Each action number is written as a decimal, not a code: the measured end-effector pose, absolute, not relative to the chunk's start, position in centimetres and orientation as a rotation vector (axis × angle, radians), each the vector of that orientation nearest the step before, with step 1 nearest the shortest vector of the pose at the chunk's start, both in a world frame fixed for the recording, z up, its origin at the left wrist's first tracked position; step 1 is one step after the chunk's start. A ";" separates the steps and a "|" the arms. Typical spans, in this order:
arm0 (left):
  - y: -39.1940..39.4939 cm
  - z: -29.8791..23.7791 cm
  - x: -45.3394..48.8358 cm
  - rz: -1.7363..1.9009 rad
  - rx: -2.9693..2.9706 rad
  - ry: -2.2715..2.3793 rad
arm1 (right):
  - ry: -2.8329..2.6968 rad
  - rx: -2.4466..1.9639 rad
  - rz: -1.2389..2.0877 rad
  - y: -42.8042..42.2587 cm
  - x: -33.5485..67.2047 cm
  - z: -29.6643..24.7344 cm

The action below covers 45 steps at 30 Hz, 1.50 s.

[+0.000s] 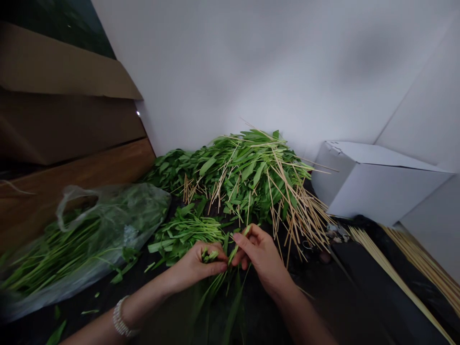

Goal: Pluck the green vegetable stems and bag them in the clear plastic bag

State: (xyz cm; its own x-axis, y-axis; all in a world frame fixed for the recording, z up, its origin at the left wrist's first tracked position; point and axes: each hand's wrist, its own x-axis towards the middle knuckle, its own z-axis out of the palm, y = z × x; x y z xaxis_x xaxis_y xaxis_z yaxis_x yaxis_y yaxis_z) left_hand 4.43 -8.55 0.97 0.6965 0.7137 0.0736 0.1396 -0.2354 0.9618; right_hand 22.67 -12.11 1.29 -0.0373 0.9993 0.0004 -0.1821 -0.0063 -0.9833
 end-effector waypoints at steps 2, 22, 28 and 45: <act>-8.6 1.1 4.5 0.626 1.712 0.712 | -1.122 -1.061 1.293 -12.2 22.7 1.4; -6.9 1.3 3.4 0.645 0.489 0.330 | -0.730 -0.811 1.468 -12.0 24.3 2.0; -6.9 0.8 3.2 0.589 0.519 0.302 | -0.684 -0.776 1.528 -11.6 24.1 1.3; -7.9 0.9 3.7 0.473 1.146 0.774 | -1.744 -1.135 0.661 -12.6 22.4 0.8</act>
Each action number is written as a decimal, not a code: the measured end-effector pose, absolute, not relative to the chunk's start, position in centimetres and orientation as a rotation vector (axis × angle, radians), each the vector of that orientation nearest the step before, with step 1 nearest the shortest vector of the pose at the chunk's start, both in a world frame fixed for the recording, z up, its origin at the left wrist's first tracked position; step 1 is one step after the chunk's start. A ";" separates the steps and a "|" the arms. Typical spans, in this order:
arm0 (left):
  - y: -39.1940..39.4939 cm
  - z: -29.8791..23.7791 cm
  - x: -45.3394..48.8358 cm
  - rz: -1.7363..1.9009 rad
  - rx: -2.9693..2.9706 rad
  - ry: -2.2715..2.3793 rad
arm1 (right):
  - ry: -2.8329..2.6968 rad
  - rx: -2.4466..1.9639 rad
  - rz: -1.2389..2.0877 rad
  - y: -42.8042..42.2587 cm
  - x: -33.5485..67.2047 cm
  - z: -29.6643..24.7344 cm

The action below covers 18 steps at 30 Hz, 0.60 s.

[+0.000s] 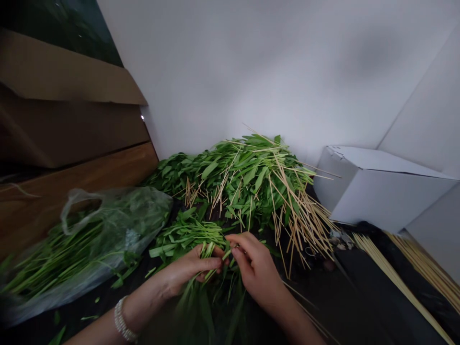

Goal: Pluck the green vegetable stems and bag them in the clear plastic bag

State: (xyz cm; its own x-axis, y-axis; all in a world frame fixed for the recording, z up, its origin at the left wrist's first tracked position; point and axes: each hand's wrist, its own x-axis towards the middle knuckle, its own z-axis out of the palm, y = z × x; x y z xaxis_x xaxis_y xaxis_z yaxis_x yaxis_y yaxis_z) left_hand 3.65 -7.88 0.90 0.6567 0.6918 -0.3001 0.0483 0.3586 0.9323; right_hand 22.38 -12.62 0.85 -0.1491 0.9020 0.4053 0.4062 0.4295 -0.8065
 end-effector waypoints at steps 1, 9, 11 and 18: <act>-7.8 0.9 3.6 0.477 1.128 0.788 | -1.878 -1.122 0.461 -12.7 22.4 0.8; -7.5 0.4 3.5 0.470 1.100 0.780 | -2.333 -1.193 -0.413 -12.8 21.2 -0.3; -7.4 0.4 3.4 0.469 1.148 0.733 | -2.349 -1.213 -0.483 -12.9 20.9 -0.4; -7.5 0.5 3.1 0.463 1.262 0.605 | -1.971 -1.329 0.306 -13.8 19.8 0.0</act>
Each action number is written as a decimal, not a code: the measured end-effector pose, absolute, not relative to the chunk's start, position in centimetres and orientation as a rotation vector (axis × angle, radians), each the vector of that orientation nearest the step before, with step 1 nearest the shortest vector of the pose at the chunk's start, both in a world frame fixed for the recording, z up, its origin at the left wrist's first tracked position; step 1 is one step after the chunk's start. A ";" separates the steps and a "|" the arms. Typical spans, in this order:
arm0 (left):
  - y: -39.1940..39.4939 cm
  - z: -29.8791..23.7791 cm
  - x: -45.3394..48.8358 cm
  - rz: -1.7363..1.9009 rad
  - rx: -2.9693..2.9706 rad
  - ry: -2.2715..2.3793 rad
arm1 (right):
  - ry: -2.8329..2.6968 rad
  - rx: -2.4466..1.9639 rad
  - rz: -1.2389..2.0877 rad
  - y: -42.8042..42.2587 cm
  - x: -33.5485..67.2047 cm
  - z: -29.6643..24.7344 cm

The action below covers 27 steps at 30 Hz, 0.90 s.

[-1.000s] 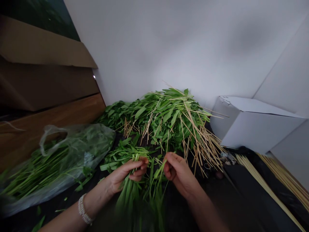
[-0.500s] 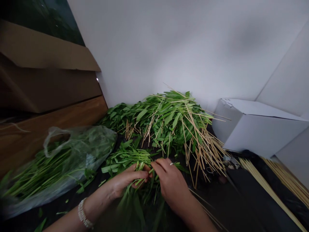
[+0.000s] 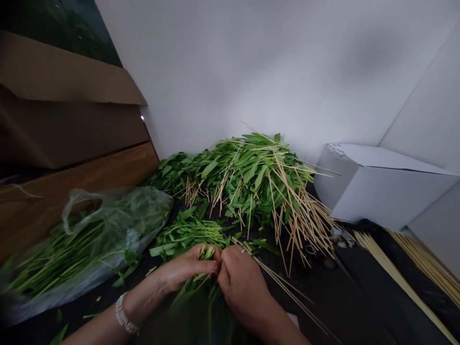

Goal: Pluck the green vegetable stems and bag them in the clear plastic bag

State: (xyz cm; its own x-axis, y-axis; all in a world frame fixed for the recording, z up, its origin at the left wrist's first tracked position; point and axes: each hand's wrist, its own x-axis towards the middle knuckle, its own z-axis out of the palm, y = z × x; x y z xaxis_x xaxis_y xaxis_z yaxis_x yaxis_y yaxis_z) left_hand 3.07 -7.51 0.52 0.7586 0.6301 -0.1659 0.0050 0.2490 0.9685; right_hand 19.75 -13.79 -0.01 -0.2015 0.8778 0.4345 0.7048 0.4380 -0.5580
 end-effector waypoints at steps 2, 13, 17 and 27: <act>-7.6 0.8 3.1 0.470 1.250 0.538 | -1.766 -1.285 0.759 -13.7 19.9 0.4; -5.9 8.7 -0.7 0.823 0.929 0.387 | -1.182 -1.109 1.187 -11.2 23.4 0.8; -4.2 11.0 -1.1 0.788 1.575 0.650 | -1.168 -1.124 1.198 -10.9 23.9 0.7; -5.0 4.4 1.5 0.704 2.488 0.901 | -1.099 -1.168 1.177 -10.3 25.5 0.9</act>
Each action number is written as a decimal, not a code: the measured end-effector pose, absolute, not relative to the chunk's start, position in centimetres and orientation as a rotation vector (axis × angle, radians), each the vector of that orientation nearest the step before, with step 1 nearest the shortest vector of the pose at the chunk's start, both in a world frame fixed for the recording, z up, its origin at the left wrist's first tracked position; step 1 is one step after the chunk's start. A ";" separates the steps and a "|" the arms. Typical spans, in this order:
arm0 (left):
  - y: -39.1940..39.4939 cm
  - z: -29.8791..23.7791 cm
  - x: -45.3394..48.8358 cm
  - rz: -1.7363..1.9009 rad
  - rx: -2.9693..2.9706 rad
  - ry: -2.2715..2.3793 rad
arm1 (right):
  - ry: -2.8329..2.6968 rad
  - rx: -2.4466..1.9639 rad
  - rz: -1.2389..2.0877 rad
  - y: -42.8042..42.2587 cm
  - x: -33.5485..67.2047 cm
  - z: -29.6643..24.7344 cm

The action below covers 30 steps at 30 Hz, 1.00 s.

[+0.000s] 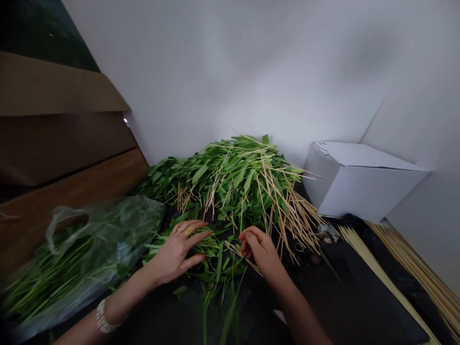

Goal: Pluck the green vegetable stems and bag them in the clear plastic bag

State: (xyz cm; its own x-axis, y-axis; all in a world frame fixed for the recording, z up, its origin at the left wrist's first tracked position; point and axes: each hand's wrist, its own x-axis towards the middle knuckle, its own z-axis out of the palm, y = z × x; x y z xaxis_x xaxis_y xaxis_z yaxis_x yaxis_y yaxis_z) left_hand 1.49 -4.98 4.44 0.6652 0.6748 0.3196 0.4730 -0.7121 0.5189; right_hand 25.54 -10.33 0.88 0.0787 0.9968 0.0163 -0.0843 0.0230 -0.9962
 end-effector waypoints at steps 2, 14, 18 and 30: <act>-6.6 4.0 1.5 0.786 2.434 0.943 | -1.093 -1.179 1.161 -10.3 25.9 1.0; -13.4 -1.4 3.5 0.293 2.470 1.362 | -1.101 -1.205 1.154 -10.3 26.2 1.7; -14.4 -1.2 5.3 0.066 2.454 1.265 | -1.105 -1.209 1.153 -10.3 26.2 1.8; -13.4 0.2 5.0 0.432 2.261 0.913 | -1.264 -1.264 1.132 -10.5 27.7 1.8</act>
State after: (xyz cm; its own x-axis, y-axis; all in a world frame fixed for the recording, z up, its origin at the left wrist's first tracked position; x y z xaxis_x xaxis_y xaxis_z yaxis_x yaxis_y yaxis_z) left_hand 5.01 -13.45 0.23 0.7025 0.7094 0.0571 0.4937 -0.5436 0.6788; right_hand 27.72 -10.49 1.85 0.0235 0.9994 0.0257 0.0841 0.0236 -0.9962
